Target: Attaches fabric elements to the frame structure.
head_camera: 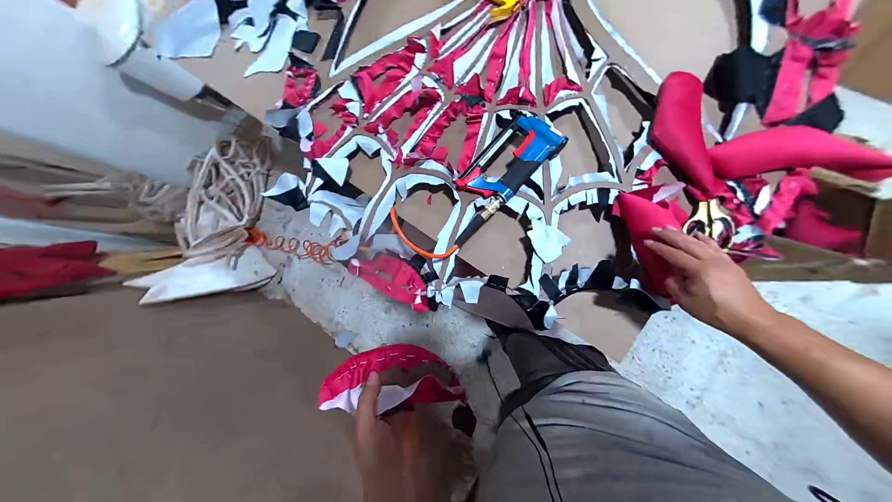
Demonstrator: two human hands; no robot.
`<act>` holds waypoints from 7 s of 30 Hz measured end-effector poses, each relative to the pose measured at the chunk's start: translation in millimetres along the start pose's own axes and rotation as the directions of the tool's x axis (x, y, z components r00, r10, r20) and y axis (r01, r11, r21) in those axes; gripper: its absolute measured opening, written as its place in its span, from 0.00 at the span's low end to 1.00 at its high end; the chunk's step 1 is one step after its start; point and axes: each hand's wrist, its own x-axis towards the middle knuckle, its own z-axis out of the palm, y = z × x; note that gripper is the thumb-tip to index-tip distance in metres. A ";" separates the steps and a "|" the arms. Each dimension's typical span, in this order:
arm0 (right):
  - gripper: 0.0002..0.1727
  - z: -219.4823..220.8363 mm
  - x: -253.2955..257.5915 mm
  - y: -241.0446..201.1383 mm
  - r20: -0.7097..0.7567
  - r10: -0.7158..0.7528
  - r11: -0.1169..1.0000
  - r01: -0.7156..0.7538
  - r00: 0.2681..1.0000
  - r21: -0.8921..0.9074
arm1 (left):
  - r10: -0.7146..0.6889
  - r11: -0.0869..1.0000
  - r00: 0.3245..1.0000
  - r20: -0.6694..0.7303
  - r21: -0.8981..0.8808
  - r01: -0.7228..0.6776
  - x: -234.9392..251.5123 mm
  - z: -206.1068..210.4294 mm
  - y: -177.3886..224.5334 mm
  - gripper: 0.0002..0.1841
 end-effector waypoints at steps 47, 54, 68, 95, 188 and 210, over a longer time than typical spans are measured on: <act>0.11 83.0 -66.0 -462.1 0.112 0.576 0.151 -0.240 0.810 0.959 | -0.190 0.383 0.321 0.928 0.371 -0.846 33.7 -60.9 107.6 0.18; 0.11 61.3 -102.2 -426.4 0.094 0.564 0.145 -0.211 0.820 0.967 | 0.030 0.459 0.349 0.937 0.297 -0.837 -14.9 -61.3 84.6 0.04; 0.20 21.4 -147.3 -266.8 0.229 0.256 0.583 -0.339 0.939 0.738 | -0.302 0.707 0.365 0.881 0.464 -0.534 -43.4 -3.5 -30.0 0.55; 0.20 155.5 -32.4 -114.0 0.243 0.828 -0.440 0.316 0.506 0.841 | -0.499 0.062 -0.026 0.866 0.006 -0.998 65.6 203.1 -153.1 0.24; 0.08 161.9 10.0 -116.9 0.318 0.928 -0.370 0.584 0.195 0.722 | -0.723 0.133 0.241 0.647 0.473 -0.871 59.5 181.4 -74.5 0.13; 0.09 163.7 9.7 -118.2 0.329 0.923 -0.383 0.565 0.200 0.731 | -0.817 -0.024 0.215 0.535 0.340 -0.940 67.8 218.0 -73.0 0.19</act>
